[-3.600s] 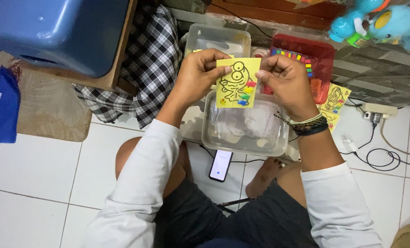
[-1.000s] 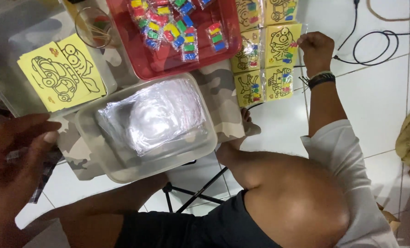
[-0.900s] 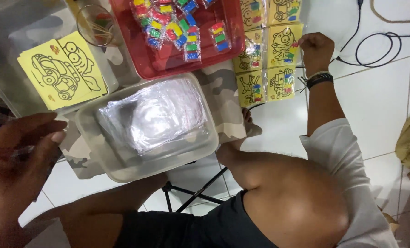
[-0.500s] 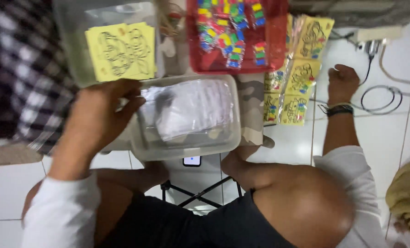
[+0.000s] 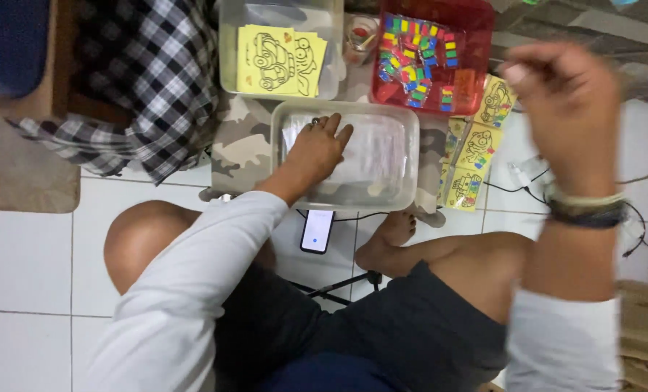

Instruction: The person picks up drawings on yellow paper and small colorful tiles by hand, places them together into small plastic bags, and sets the finished bags into a larger container.

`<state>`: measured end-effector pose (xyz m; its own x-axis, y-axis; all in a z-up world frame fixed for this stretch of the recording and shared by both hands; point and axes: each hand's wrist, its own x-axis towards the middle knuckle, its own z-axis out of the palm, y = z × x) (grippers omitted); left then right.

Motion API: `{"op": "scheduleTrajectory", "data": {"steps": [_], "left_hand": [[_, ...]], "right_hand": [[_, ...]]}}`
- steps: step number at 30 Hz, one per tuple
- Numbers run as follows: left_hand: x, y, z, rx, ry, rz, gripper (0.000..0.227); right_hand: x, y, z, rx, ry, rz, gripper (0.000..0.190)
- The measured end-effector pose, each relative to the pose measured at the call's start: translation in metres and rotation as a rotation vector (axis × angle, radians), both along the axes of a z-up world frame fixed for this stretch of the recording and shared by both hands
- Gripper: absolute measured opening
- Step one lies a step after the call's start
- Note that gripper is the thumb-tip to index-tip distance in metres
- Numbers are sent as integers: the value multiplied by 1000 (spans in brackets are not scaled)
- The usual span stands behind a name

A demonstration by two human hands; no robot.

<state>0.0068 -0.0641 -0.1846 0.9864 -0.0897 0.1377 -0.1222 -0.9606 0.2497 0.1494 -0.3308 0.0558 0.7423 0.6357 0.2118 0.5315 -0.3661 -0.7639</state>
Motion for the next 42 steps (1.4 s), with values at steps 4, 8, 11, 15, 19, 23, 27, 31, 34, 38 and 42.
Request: {"op": "scheduleTrajectory", "data": {"steps": [4, 8, 11, 15, 19, 23, 27, 31, 34, 38, 42], "left_hand": [[7, 6, 5, 18, 16, 43, 63], [18, 5, -5, -43, 285, 46, 59], [14, 10, -4, -130, 197, 65, 41], [14, 12, -1, -261, 206, 96, 5], [13, 13, -5, -252, 194, 82, 10], [12, 15, -1, -253, 181, 129, 11], [7, 19, 32, -273, 109, 173, 11], [5, 19, 62, -337, 169, 231, 9], [7, 20, 74, -400, 375, 279, 4], [7, 20, 74, -442, 423, 291, 3], [4, 20, 80, -470, 460, 277, 3]], "right_hand": [[-55, 66, -30, 105, -63, 17, 18], [-65, 84, -44, -34, -209, 46, 11], [-59, 95, -31, -73, -289, 83, 8], [-54, 93, -25, -108, -368, 58, 7], [-53, 90, -22, -73, -370, 45, 8], [-42, 79, -28, -90, -404, 16, 7], [-31, 70, -33, -143, -354, -40, 9], [-20, 65, -54, -305, -107, -107, 14], [-12, 63, -82, -434, 78, -53, 20], [-15, 71, -114, -523, 296, -89, 29], [-18, 68, -162, -487, 484, -128, 47]]}}
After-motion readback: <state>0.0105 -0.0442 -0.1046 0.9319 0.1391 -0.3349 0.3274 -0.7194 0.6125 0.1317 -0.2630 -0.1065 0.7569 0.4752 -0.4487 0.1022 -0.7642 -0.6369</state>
